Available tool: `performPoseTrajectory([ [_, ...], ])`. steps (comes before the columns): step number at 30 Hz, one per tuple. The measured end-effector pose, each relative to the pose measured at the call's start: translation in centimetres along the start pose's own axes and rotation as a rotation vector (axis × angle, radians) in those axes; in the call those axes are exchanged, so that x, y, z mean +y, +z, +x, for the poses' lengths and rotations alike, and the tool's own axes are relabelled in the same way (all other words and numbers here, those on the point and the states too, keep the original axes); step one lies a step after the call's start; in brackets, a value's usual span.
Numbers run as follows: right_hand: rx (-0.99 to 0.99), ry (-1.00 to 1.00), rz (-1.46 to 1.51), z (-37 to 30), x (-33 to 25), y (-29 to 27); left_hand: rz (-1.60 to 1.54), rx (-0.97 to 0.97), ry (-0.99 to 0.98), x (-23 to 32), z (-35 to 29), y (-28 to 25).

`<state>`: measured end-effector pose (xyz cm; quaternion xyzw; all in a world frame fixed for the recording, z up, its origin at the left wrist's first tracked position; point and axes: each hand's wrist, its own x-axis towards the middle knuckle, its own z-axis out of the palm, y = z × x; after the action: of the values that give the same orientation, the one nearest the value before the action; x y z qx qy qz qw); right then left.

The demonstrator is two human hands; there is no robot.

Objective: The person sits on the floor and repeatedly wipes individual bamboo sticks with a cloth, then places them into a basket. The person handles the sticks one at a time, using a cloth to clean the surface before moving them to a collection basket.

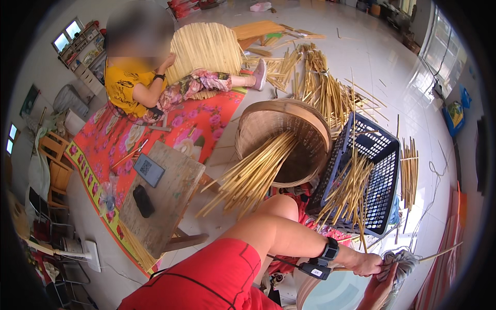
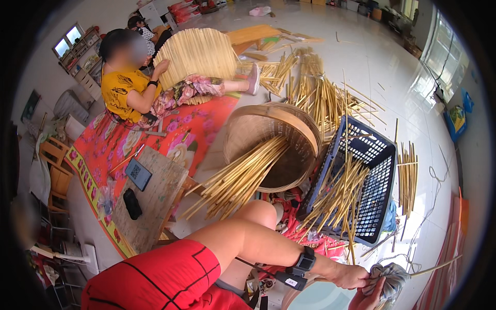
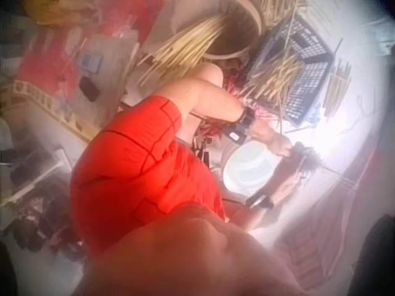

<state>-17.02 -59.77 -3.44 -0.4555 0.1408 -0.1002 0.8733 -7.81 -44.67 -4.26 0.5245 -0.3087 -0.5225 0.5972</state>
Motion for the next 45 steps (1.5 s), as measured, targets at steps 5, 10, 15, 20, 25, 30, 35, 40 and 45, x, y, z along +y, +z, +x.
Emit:
performPoseTrajectory([
  [5,0.129,0.013,-0.074,0.7,-0.7,0.0,0.044,0.086,0.221,-1.6,1.2,0.4],
  [10,0.172,-0.125,-0.166,1.6,-4.2,-4.4,0.479,0.158,0.393,0.5,-0.2,0.5],
  [15,0.511,-0.347,-0.151,0.6,-8.0,-1.1,0.716,0.166,0.46,1.1,-1.8,-0.1],
  [20,0.197,-0.423,-0.063,1.1,-9.8,-3.2,0.807,0.154,0.435,2.0,-3.3,-1.3],
  [25,0.296,-0.491,-0.449,1.9,-8.5,-10.3,0.787,0.172,0.42,1.6,-3.9,-2.1],
  [30,0.328,-0.25,-0.115,2.2,-3.3,-7.8,0.62,0.142,0.426,0.5,-2.2,-1.2],
  [35,0.096,-0.051,-0.099,-0.5,-1.0,1.7,0.298,0.106,0.537,0.5,-0.7,-0.6],
  [40,0.026,-0.027,-0.124,-0.3,-3.2,-0.5,0.06,-0.071,0.103,0.2,0.7,0.2],
  [45,0.291,-0.206,-0.096,1.9,-5.7,-6.1,-0.102,-0.128,-0.004,0.6,-1.2,0.5],
])
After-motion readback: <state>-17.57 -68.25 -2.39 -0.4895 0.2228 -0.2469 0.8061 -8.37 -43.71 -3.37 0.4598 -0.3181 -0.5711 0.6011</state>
